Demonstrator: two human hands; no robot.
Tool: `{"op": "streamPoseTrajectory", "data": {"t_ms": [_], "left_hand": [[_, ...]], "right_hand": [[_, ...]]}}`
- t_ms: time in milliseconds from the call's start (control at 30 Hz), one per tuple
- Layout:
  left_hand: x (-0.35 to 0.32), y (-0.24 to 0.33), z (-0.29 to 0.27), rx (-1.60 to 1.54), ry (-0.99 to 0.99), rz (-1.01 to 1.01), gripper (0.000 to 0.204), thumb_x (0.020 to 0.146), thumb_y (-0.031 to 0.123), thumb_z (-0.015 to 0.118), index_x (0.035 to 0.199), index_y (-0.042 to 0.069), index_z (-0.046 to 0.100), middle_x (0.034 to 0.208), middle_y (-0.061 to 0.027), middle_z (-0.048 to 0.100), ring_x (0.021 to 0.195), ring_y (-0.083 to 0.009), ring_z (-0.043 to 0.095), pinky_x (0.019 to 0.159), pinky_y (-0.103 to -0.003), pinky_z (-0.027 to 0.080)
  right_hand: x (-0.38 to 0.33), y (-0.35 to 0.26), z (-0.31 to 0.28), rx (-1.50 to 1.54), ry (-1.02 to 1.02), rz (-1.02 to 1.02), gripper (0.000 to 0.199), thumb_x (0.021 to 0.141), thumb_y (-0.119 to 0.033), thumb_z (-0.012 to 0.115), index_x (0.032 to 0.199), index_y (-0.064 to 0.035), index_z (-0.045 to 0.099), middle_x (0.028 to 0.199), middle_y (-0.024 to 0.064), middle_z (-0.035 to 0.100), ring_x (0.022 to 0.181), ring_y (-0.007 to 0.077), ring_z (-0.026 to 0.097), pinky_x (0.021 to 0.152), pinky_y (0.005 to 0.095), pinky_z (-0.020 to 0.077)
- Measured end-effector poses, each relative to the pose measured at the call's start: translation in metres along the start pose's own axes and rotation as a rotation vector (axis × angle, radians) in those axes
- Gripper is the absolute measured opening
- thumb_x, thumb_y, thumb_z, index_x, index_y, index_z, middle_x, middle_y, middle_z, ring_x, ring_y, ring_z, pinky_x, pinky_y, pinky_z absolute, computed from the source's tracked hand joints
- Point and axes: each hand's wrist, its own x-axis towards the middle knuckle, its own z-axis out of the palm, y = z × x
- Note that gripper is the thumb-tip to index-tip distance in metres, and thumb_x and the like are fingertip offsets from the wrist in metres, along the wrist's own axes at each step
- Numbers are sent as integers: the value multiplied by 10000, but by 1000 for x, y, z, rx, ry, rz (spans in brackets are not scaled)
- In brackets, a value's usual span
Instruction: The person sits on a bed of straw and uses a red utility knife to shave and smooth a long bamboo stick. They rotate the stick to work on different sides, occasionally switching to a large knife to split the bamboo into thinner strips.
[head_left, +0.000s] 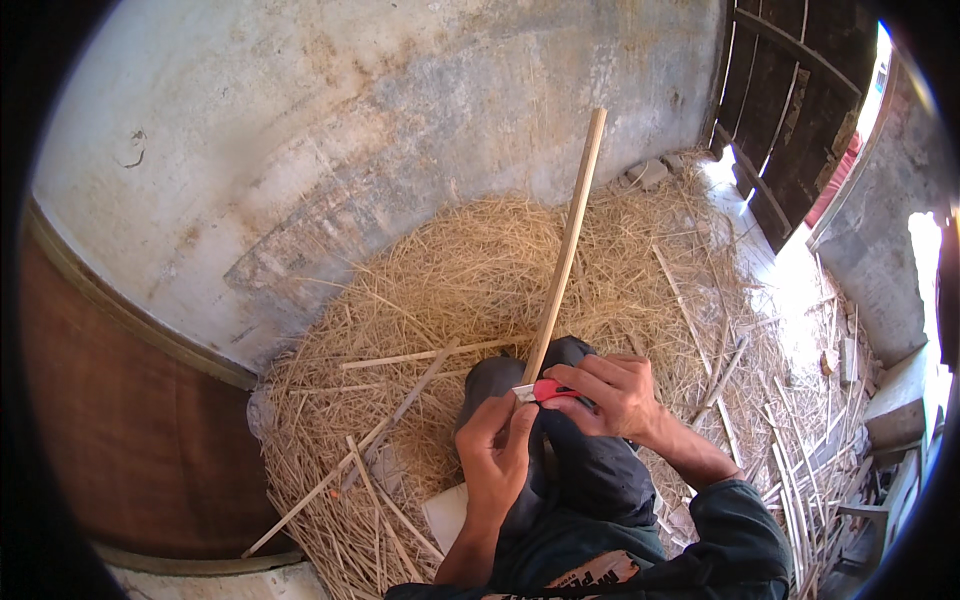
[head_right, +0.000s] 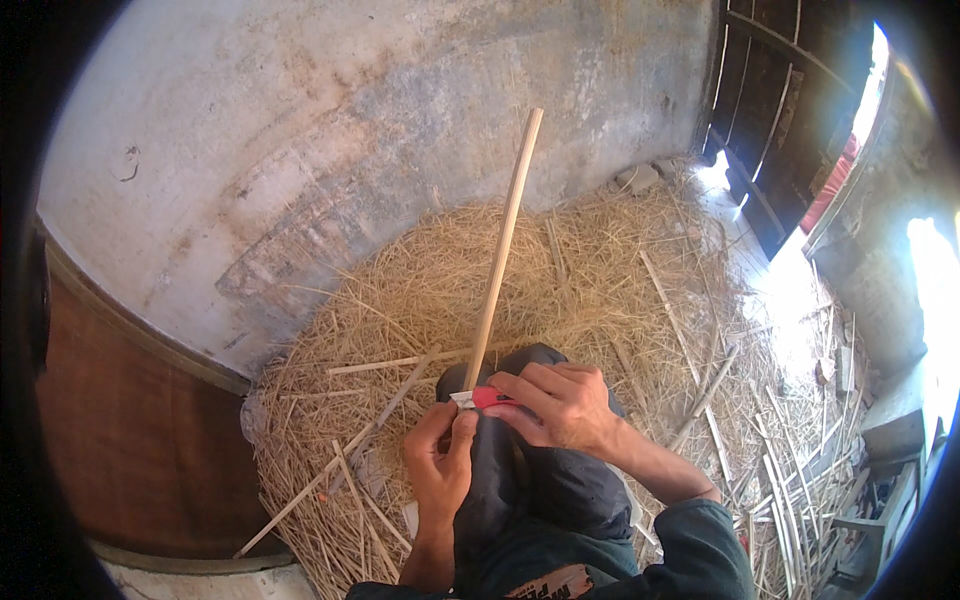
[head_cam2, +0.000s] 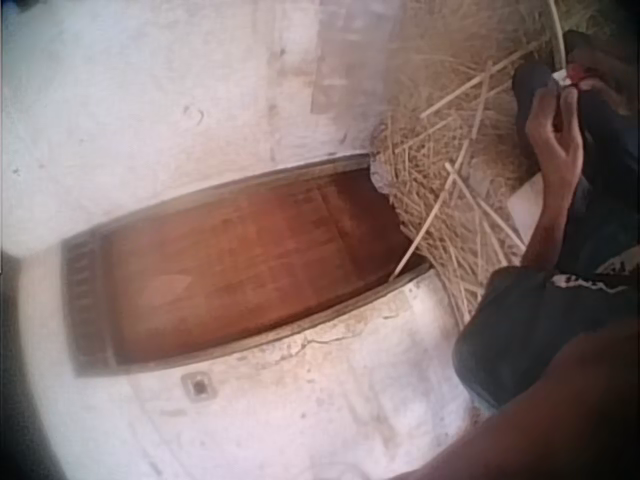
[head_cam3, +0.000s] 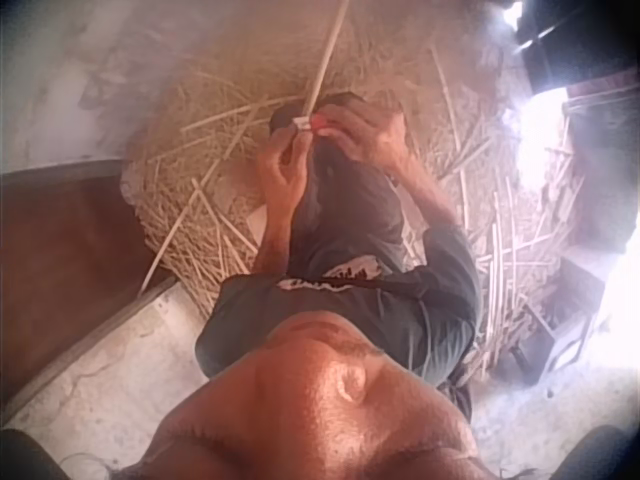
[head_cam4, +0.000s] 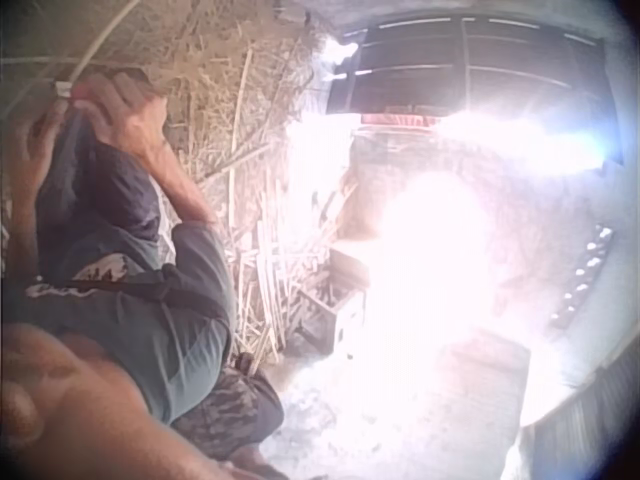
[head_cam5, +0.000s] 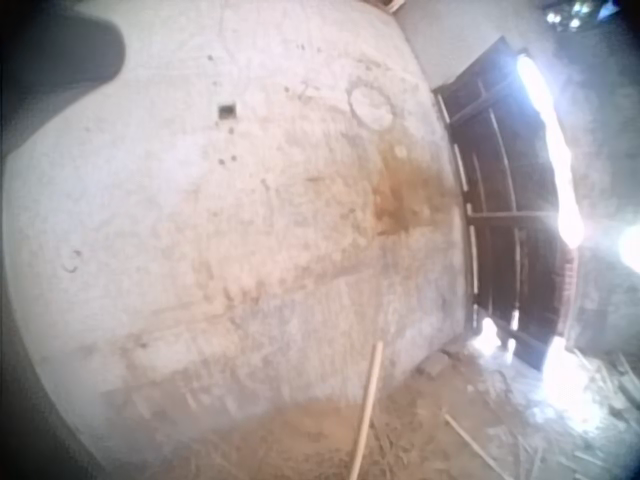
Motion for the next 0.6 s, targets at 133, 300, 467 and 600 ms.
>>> {"op": "streamPoseTrajectory", "data": {"t_ms": [133, 300, 467, 600], "left_hand": [[-1, 6, -2, 96, 0, 44, 196, 1034, 133, 691, 1114, -43, 720, 755, -16, 550, 621, -70, 453, 533, -271, 339], [-6, 0, -7, 109, -10, 22, 226, 1034, 117, 683, 1192, -37, 729, 751, -41, 549, 606, -87, 459, 525, -289, 347], [-10, -4, -12, 164, -1, 37, 209, 1031, 110, 681, 1173, -32, 740, 737, -41, 556, 594, -86, 464, 521, -289, 349], [-26, -10, -19, 163, -31, -96, 232, 1025, 150, 696, 1172, -16, 764, 735, -23, 570, 618, -75, 476, 544, -275, 352]], "right_hand": [[4, 6, 0, 6, 59, 38, 328, 808, -315, 866, 1056, -121, 774, 738, -7, 639, 556, 172, 639, 492, 320, 498], [12, 9, -6, -22, 43, 33, 310, 803, -298, 876, 1035, -120, 775, 728, 4, 657, 552, 180, 641, 486, 326, 489], [19, 17, -4, -1, 54, 52, 243, 826, -273, 863, 1012, -134, 790, 724, 18, 674, 567, 199, 661, 495, 329, 505], [32, 45, -11, -25, 149, 194, 174, 876, -217, 829, 1017, -117, 818, 790, 85, 752, 619, 205, 711, 532, 328, 532]]}}
